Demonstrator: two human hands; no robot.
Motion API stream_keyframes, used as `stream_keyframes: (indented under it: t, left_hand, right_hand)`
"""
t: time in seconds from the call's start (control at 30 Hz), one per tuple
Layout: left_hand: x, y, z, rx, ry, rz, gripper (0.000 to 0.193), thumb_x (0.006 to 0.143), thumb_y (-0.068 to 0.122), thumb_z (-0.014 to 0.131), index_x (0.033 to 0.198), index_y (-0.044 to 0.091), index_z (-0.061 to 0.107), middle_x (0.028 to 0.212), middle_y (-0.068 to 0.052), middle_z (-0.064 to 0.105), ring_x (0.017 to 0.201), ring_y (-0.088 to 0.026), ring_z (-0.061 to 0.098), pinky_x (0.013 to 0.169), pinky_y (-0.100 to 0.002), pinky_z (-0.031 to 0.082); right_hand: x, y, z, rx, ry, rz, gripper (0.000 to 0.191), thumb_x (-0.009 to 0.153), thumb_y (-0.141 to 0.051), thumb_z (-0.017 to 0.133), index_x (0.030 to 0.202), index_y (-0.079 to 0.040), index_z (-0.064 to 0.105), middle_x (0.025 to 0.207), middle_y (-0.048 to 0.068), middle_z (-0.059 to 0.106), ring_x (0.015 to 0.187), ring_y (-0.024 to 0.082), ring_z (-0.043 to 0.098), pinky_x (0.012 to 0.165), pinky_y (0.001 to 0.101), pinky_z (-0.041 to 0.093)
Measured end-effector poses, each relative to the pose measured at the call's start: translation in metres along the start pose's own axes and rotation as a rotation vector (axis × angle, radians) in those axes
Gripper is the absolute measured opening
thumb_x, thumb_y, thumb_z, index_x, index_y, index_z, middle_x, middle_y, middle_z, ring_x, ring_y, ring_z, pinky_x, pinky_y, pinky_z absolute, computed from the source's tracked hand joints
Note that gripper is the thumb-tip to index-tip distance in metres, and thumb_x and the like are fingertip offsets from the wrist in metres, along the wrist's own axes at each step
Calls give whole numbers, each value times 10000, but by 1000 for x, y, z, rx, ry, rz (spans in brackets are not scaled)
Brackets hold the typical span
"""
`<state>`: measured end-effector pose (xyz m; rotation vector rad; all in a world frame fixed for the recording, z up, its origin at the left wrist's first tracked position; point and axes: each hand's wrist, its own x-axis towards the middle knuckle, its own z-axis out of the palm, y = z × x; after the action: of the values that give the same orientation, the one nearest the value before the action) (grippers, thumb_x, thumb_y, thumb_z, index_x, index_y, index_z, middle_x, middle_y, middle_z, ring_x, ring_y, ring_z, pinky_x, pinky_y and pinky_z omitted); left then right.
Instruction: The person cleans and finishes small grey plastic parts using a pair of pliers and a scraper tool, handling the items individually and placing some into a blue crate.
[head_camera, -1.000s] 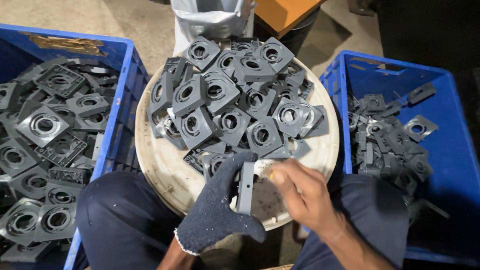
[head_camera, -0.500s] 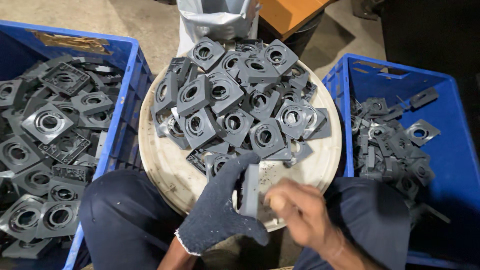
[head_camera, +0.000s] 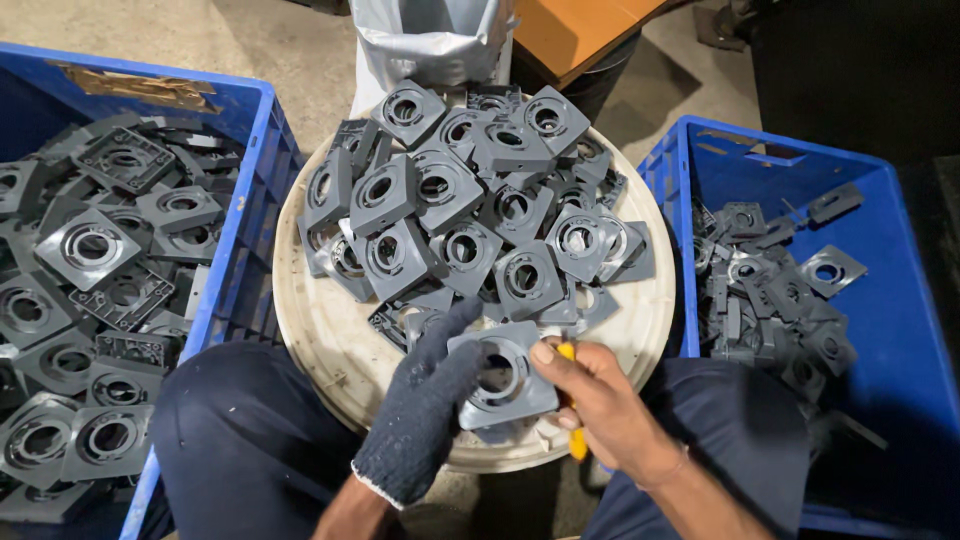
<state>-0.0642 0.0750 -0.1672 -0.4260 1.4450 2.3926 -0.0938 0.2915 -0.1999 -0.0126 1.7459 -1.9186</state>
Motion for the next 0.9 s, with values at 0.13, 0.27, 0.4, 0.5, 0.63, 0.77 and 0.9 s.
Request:
stream_keyframes:
  t: [0.13, 0.27, 0.4, 0.5, 0.63, 0.77, 0.9]
  left_hand:
    - [4, 8, -10, 300, 159, 65, 653, 908, 370, 591, 1486, 82, 488, 1139, -141, 744, 993, -218, 707, 860, -364, 592]
    - [6, 8, -21, 413, 143, 62, 614, 912, 375, 593, 1444, 70, 570, 1125, -161, 748, 928, -210, 689, 794, -353, 575]
    - [9, -1, -23, 489, 84, 110, 583, 919, 379, 590, 1400, 49, 590, 1223, -107, 721, 988, -188, 714, 839, -313, 571]
    - [11, -6, -24, 474, 24, 139, 583, 939, 379, 593, 1411, 38, 572, 1227, -126, 721, 1019, -183, 700, 872, -307, 570]
    - [11, -5, -28, 461, 41, 95, 584, 925, 368, 600, 1406, 37, 588, 1163, -131, 743, 974, -189, 696, 840, -310, 568]
    - [8, 0, -29, 432, 56, 35, 594, 905, 359, 599, 1404, 37, 589, 1083, -133, 771, 921, -210, 719, 793, -319, 583]
    - [6, 9, -26, 488, 174, -84, 596, 863, 329, 610, 1398, 65, 590, 1039, -145, 786, 901, -243, 736, 745, -352, 595]
  right_hand:
    - [-9, -11, 2, -794, 7, -468, 315, 1057, -300, 573, 1124, -8, 671, 896, 133, 686, 761, 297, 651, 649, 384, 520]
    - [-7, -20, 8, -992, 37, -570, 333, 1032, -306, 528, 1154, -21, 650, 953, 182, 696, 805, 424, 682, 689, 460, 550]
    - [-2, -19, 11, -1143, -38, -542, 459, 977, -435, 536, 1122, -10, 627, 945, 191, 675, 771, 438, 671, 664, 493, 536]
    - [1, -13, 13, -1278, -91, -515, 666, 889, -609, 585, 1068, 33, 589, 907, 224, 636, 733, 457, 656, 637, 526, 525]
    - [3, -4, 16, -1372, -83, -527, 797, 810, -737, 588, 996, 38, 583, 870, 229, 634, 710, 450, 662, 622, 546, 520]
    - [3, 7, 20, -1405, -79, -489, 759, 847, -731, 569, 980, 15, 602, 845, 209, 642, 657, 424, 668, 609, 544, 520]
    - [0, 16, 21, -1327, -77, -531, 660, 882, -664, 611, 867, -5, 603, 702, 163, 626, 580, 381, 662, 548, 492, 514]
